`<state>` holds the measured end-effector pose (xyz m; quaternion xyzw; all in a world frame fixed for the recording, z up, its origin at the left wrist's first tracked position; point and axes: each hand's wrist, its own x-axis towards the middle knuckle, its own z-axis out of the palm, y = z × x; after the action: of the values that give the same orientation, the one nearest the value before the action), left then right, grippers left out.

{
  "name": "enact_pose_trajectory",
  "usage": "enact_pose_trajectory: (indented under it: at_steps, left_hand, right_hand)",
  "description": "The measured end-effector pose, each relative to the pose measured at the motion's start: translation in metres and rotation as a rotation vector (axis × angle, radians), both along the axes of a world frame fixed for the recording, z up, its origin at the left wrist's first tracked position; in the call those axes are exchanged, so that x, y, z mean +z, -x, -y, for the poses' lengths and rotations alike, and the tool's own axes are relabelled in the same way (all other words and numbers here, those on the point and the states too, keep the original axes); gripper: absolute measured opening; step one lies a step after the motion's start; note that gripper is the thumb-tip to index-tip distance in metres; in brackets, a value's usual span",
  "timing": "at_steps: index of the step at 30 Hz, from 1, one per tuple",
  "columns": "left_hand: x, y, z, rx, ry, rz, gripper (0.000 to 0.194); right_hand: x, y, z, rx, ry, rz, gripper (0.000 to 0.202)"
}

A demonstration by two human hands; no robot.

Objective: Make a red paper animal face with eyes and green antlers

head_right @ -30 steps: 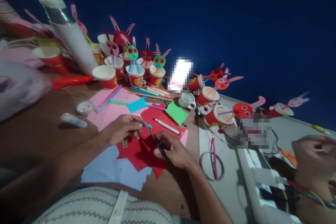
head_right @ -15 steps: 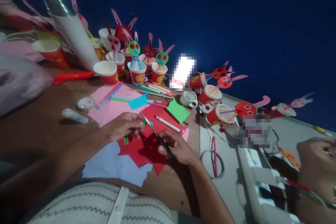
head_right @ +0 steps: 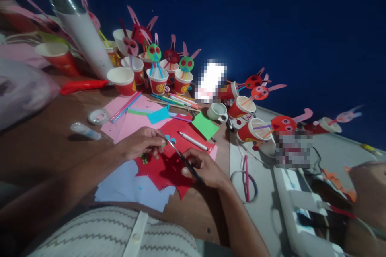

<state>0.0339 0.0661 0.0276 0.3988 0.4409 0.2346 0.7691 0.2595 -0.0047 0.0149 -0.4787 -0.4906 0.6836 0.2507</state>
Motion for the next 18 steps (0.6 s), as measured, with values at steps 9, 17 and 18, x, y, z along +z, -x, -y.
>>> enact_pose_trajectory:
  at_steps: [9,17,18]
  left_hand:
    - [-0.0028,0.0005,-0.0008,-0.003,-0.022,-0.019,0.007]
    - [-0.0009,-0.0005,-0.0002,0.003,-0.024,-0.043,0.009]
    - [-0.0006,-0.0009,-0.0002,0.004,-0.023,-0.045,0.009]
  right_hand:
    - [-0.0055,0.0004,0.0005,-0.015,0.005,-0.004,0.042]
    - [-0.0084,0.0026,0.0014,-0.025,-0.009,0.008,0.040]
    - [-0.0080,0.0032,0.0013,-0.027,-0.009,0.014,0.040]
